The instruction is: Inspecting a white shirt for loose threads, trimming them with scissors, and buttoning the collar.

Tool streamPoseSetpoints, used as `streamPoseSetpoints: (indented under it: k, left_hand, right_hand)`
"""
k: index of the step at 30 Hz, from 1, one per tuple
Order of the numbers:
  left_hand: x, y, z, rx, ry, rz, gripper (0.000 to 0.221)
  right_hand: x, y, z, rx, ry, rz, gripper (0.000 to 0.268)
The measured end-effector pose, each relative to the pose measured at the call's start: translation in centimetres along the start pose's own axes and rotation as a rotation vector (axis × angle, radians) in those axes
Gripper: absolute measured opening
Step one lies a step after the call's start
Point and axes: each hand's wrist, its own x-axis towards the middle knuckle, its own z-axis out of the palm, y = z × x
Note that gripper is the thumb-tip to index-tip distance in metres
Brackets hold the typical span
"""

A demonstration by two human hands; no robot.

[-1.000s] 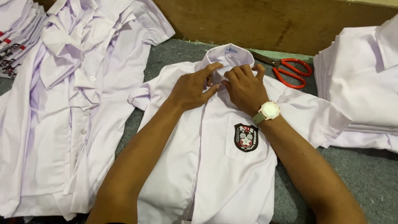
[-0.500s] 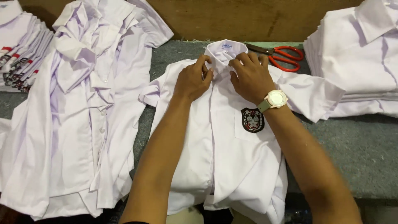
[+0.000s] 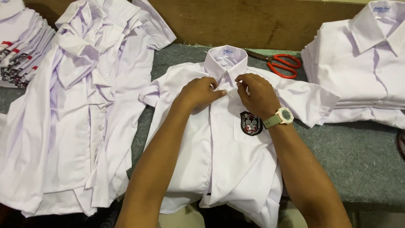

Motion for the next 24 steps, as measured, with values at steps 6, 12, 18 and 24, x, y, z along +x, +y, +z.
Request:
streamPoseSetpoints:
  k: [6, 12, 18, 24]
  left_hand:
    - [1.0, -2.0, 1.6, -0.059, 0.088, -0.001, 0.031]
    - [-0.4, -1.6, 0.7, -0.152, 0.066, 0.091, 0.046]
    - [0.4, -2.8, 1.0, -0.241, 0.008, 0.116, 0.051]
    - [1.3, -3.8, 1.3, -0.429, -0.009, 0.168, 0.048]
  right_hand:
    - [0.7, -0.5, -0.1, 0.146, -0.113, 0.045, 0.015]
    - [0.7, 0.5, 1.9, -0.009, -0.272, 0.031, 0.019]
    - [0.8, 0.6, 3.0, -0.037, -0.406, 0.14, 0.021]
    - [1.0, 1.4, 3.0, -0.116, -0.298, 0.193, 0.012]
